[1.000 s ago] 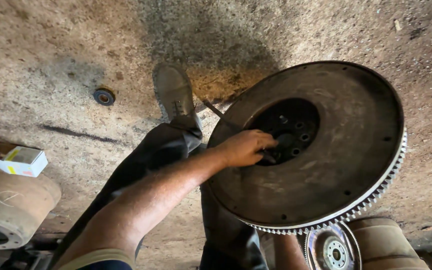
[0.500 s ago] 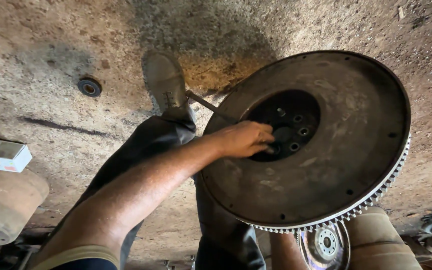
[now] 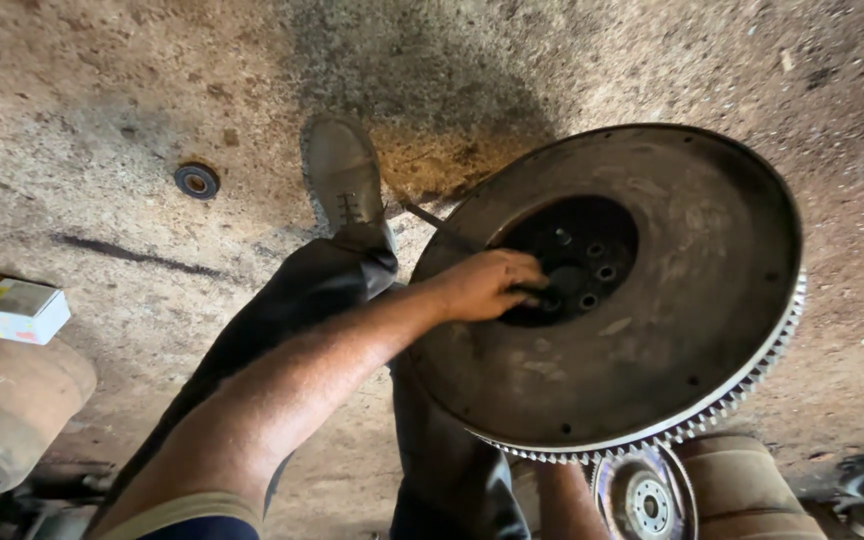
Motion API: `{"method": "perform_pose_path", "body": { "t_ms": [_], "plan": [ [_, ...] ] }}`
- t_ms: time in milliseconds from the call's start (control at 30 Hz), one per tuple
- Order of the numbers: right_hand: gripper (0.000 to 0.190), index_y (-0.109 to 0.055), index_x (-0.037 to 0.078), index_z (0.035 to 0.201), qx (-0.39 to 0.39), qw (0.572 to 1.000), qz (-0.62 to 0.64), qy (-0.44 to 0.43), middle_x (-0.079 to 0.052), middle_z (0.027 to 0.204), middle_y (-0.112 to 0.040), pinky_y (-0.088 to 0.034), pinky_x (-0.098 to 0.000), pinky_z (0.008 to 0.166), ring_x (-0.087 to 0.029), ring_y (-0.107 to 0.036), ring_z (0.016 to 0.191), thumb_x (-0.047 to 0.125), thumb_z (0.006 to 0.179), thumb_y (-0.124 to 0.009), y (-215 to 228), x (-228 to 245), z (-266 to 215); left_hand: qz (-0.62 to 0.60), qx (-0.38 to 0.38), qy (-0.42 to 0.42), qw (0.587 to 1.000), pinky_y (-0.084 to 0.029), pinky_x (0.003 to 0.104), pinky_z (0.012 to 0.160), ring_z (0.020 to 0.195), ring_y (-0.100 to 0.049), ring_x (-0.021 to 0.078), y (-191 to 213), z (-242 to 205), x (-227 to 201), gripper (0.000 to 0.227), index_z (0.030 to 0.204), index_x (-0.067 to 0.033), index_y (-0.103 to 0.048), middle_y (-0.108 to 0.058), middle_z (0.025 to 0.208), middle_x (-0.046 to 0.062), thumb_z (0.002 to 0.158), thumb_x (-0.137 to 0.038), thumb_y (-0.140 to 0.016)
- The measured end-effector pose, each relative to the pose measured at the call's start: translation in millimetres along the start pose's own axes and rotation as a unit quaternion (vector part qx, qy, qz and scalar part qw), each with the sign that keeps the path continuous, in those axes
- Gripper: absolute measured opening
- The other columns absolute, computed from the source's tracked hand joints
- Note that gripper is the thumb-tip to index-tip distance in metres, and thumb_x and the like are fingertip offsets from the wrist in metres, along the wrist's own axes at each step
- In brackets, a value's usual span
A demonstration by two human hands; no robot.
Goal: The person works on a large metal flywheel on a concrete floor, using a wrench to turn bolts in the center and a rod to probe openings, while also flipping the component and handling small fasteners.
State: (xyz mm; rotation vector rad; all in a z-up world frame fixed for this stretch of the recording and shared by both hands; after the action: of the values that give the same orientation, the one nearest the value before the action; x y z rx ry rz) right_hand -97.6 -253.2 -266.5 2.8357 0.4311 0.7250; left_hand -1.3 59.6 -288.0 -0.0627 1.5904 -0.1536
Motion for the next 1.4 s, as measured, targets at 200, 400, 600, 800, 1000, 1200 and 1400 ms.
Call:
{"method": "perform_pose_path", "body": {
  "t_ms": [200,400,600,800,1000,1200,1400],
  "plan": [
    [0.042,-0.05,0.0,0.136,0.025,0.999,-0.019,0.018,-0.015,0.127,-0.059,-0.051,-0.0392,0.097,-0.026,-0.058,0.115,0.029,0.105,-0.051,-6.9,7.9,11.5,0.113,0.111,0.058,0.986,-0.053,0.051,0.09,0.106,-0.067,0.0403,-6.7,4.2,8.5,0.036,0.124,-0.0099,-0.063,-0.07,0.113,0.017,0.09,-0.022,-0.067],
    [0.042,-0.05,0.0,0.136,0.045,0.998,-0.028,0.025,-0.014,0.127,-0.059,-0.051,-0.0392,0.096,-0.025,-0.058,0.114,0.028,0.105,-0.051,-9.8,14.0,13.3,0.138,0.208,0.104,0.963,-0.052,0.058,0.082,0.094,-0.067,0.0468,-1.2,10.6,-14.9,0.029,0.111,-0.0059,-0.059,-0.07,0.097,0.023,0.105,-0.032,-0.048],
    [0.041,-0.05,0.0,0.135,0.015,1.0,-0.011,0.022,-0.014,0.126,-0.059,-0.051,-0.0391,0.096,-0.025,-0.058,0.114,0.028,0.105,-0.051,0.3,0.5,11.5,0.072,0.244,0.166,0.953,-0.052,0.059,0.079,0.089,-0.069,0.0466,-15.2,5.2,3.7,0.034,0.109,-0.0034,-0.06,-0.071,0.089,0.026,0.104,-0.036,-0.05],
    [0.04,-0.05,0.0,0.135,-0.009,1.0,-0.012,0.026,-0.014,0.126,-0.06,-0.052,-0.039,0.095,-0.024,-0.058,0.113,0.027,0.105,-0.051,11.0,6.0,-2.0,0.067,0.233,0.172,0.955,-0.053,0.057,0.083,0.094,-0.069,0.0447,-27.5,8.1,18.7,0.036,0.112,-0.0082,-0.066,-0.073,0.096,0.023,0.1,-0.04,-0.055],
    [0.04,-0.05,0.0,0.135,-0.018,0.999,-0.018,0.027,-0.013,0.125,-0.06,-0.052,-0.039,0.095,-0.024,-0.058,0.113,0.027,0.105,-0.051,12.4,11.6,-7.0,0.037,0.224,0.15,0.962,-0.052,0.057,0.08,0.094,-0.069,0.0433,-14.1,6.6,8.6,0.031,0.112,-0.0094,-0.064,-0.072,0.095,0.022,0.099,-0.037,-0.058],
    [0.039,-0.051,0.0,0.134,-0.03,0.999,-0.012,0.033,-0.013,0.125,-0.06,-0.052,-0.0389,0.095,-0.024,-0.058,0.112,0.026,0.105,-0.051,13.7,13.6,-8.9,0.02,0.167,0.027,0.985,-0.053,0.056,0.073,0.091,-0.069,0.0434,-1.8,20.2,-1.1,0.024,0.1,-0.0052,-0.06,-0.072,0.092,0.021,0.098,-0.029,-0.06],
    [0.038,-0.051,0.0,0.134,-0.035,0.999,-0.01,0.037,-0.013,0.124,-0.06,-0.053,-0.0389,0.094,-0.023,-0.058,0.112,0.025,0.105,-0.051,16.4,16.8,-10.8,0.068,0.207,0.092,0.972,-0.052,0.059,0.071,0.084,-0.069,0.0461,4.2,11.2,-8.3,0.028,0.103,-0.0051,-0.06,-0.07,0.083,0.024,0.102,-0.033,-0.054]
  ]
}}
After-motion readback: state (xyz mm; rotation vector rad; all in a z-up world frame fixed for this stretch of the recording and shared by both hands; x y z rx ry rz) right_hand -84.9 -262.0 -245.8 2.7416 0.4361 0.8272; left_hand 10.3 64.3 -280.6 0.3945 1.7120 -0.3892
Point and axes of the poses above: each hand's wrist, its own z-axis towards the middle knuckle, its own y-axis out of the back of the hand, x = y × z, the point moved 9 cm from there along z, towards the middle knuckle
